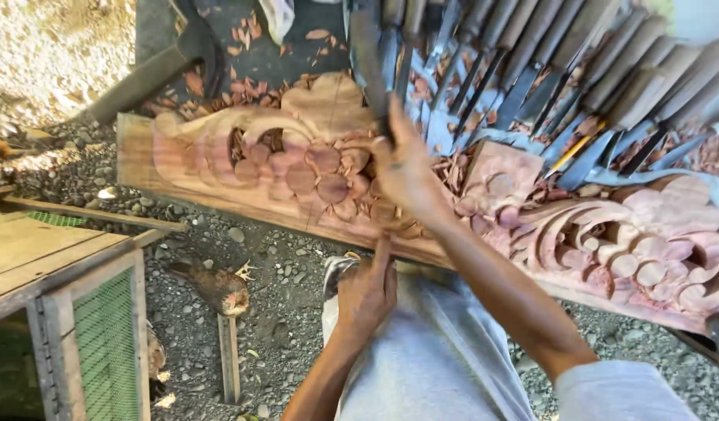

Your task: Carving intricate patterns into a large piece of wood using chisels and a hammer.

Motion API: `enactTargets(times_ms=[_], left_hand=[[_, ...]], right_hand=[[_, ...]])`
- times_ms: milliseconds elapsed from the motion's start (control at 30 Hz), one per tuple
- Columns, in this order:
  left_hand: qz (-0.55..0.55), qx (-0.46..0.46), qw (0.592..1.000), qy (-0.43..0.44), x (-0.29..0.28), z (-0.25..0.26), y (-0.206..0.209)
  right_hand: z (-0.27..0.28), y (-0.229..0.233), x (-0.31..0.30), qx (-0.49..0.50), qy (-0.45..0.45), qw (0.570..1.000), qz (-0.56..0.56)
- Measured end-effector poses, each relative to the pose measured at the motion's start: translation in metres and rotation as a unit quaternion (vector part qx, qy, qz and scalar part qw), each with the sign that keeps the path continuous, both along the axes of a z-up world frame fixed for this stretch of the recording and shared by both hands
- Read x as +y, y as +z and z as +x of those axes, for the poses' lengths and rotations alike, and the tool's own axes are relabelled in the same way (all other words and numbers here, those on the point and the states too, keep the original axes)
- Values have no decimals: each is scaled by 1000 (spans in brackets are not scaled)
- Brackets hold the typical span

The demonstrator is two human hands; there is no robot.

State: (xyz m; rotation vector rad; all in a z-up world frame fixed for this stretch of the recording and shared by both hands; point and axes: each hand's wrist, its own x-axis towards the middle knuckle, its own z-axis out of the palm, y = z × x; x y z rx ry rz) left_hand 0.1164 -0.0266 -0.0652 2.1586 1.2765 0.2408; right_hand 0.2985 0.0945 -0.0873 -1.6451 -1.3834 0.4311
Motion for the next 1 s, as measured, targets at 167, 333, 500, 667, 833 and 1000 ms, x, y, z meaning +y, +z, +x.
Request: enactTargets(times_ms=[167,333,500,667,833,1000], left_hand=[[-45,-50,997,-33,19,8,41],[-286,-89,954,-38,72,-33,68],[-83,-98,988,84,175,-88,90],[203,55,978,13,294,-146,59],[293,98,951,-33,379,-153,33],[183,245,949,-70,408,-156,18]], right_hand=[[-27,22,25,75,-11,991,-107],[-11,84,36,127,-24,956,-262],[44,50,22,-46,-96,992,-66],[141,79,-37,-23,-211,973,-89],[205,78,-97,-92,-264,959,-56],[214,75,-110,1,-284,956,-78]])
